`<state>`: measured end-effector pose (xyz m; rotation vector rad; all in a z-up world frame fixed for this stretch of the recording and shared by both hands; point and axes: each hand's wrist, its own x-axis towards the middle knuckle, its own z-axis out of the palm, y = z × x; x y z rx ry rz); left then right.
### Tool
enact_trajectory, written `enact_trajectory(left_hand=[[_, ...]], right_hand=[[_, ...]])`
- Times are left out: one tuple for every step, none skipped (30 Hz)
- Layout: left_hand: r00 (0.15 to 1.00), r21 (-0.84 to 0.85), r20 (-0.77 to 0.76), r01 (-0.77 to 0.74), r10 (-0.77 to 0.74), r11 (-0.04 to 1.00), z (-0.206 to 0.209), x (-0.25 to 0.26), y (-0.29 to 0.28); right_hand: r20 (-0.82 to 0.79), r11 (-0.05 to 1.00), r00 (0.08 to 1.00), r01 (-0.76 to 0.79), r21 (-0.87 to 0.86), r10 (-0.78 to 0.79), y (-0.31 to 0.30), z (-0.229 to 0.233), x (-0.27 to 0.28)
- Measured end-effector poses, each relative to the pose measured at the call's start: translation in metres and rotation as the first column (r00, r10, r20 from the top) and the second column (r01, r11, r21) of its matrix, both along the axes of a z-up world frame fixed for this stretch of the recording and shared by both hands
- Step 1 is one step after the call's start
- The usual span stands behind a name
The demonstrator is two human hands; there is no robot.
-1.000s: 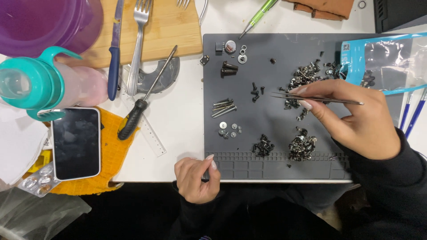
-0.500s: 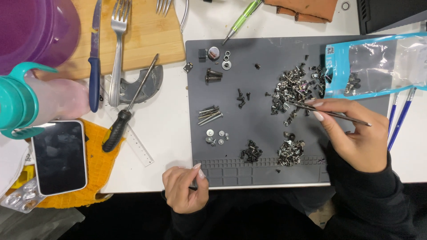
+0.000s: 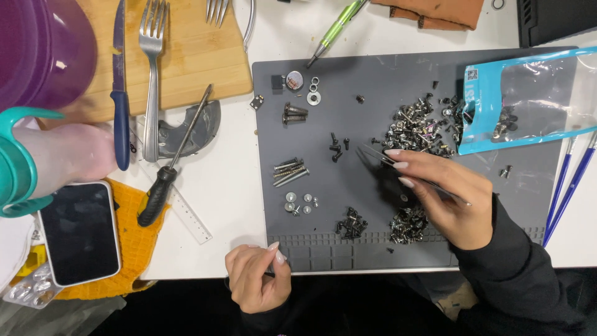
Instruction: The person uses tweezers to pick up individual screws from a pile on a gray mat and places them into a small blue zip-lock bag. The person occasionally uses their left hand to adjust the pile or hold the bag open while continuing to transfer screws one by one.
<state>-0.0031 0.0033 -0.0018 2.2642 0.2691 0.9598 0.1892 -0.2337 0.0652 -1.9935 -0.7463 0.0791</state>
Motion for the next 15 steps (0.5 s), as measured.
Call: enact_trajectory(left_hand=[[1.000, 0.000, -0.001, 0.003, -0.003, 1.000, -0.004, 0.000, 0.000], [0.999, 0.001, 0.035, -0.014, 0.014, 1.000, -0.008, 0.001, 0.000], [0.997, -0.001, 0.068, -0.033, 0.033, 0.999, -0.012, 0.000, -0.001], [0.997, -0.001, 0.065, -0.031, 0.031, 1.000, -0.013, -0.001, -0.001], [0.997, 0.002, 0.065, -0.035, 0.035, 0.999, -0.013, -0.001, -0.001], [0.997, 0.005, 0.066, -0.039, 0.038, 0.999, -0.014, -0.001, -0.001], [0.997, 0.006, 0.063, -0.043, 0.042, 0.999, -0.015, -0.001, -0.001], [0.997, 0.005, 0.067, -0.049, 0.049, 0.999, -0.015, -0.002, -0.001], [0.996, 0.002, 0.074, -0.053, 0.052, 0.999, -0.016, -0.001, -0.001], [0.996, 0.002, 0.073, -0.054, 0.053, 0.999, -0.016, -0.002, -0.001], [0.996, 0.003, 0.070, -0.052, 0.051, 0.999, -0.016, -0.002, -0.001], [0.997, 0.005, 0.067, -0.050, 0.050, 0.999, -0.015, -0.002, -0.001], [0.996, 0.001, 0.070, -0.050, 0.049, 0.999, -0.014, -0.002, -0.001], [0.997, -0.001, 0.063, -0.052, 0.052, 0.999, -0.013, -0.002, -0.001], [0.997, -0.004, 0.059, -0.053, 0.053, 0.999, -0.012, -0.001, -0.001]], right_hand=[[-0.001, 1.000, 1.000, 0.003, 0.000, -0.003, 0.002, 0.000, 0.002], [0.001, 1.000, 1.000, -0.022, -0.001, 0.022, 0.004, -0.001, 0.004], [0.001, 0.999, 0.999, -0.048, -0.002, 0.048, 0.005, -0.001, 0.005], [-0.002, 0.999, 0.999, -0.046, -0.003, 0.046, 0.006, -0.002, 0.006], [-0.016, 0.998, 0.998, -0.065, 0.009, 0.065, 0.008, -0.003, 0.007], [-0.029, 0.996, 0.996, -0.084, 0.022, 0.085, 0.009, -0.004, 0.008], [-0.032, 0.996, 0.996, -0.088, 0.023, 0.089, 0.010, -0.007, 0.009], [-0.029, 0.994, 0.994, -0.104, 0.030, 0.104, 0.010, -0.009, 0.009], [-0.024, 0.993, 0.993, -0.116, 0.036, 0.117, 0.010, -0.011, 0.009], [-0.025, 0.992, 0.993, -0.117, 0.036, 0.118, 0.011, -0.011, 0.009], [-0.038, 0.991, 0.991, -0.127, 0.035, 0.129, 0.011, -0.010, 0.009], [-0.051, 0.990, 0.989, -0.138, 0.033, 0.139, 0.011, -0.008, 0.009], [-0.048, 0.990, 0.989, -0.137, 0.029, 0.139, 0.010, -0.003, 0.010], [-0.056, 0.994, 0.992, -0.110, 0.024, 0.112, 0.008, 0.003, 0.010], [-0.062, 0.997, 0.995, -0.081, 0.016, 0.082, 0.007, 0.008, 0.011]])
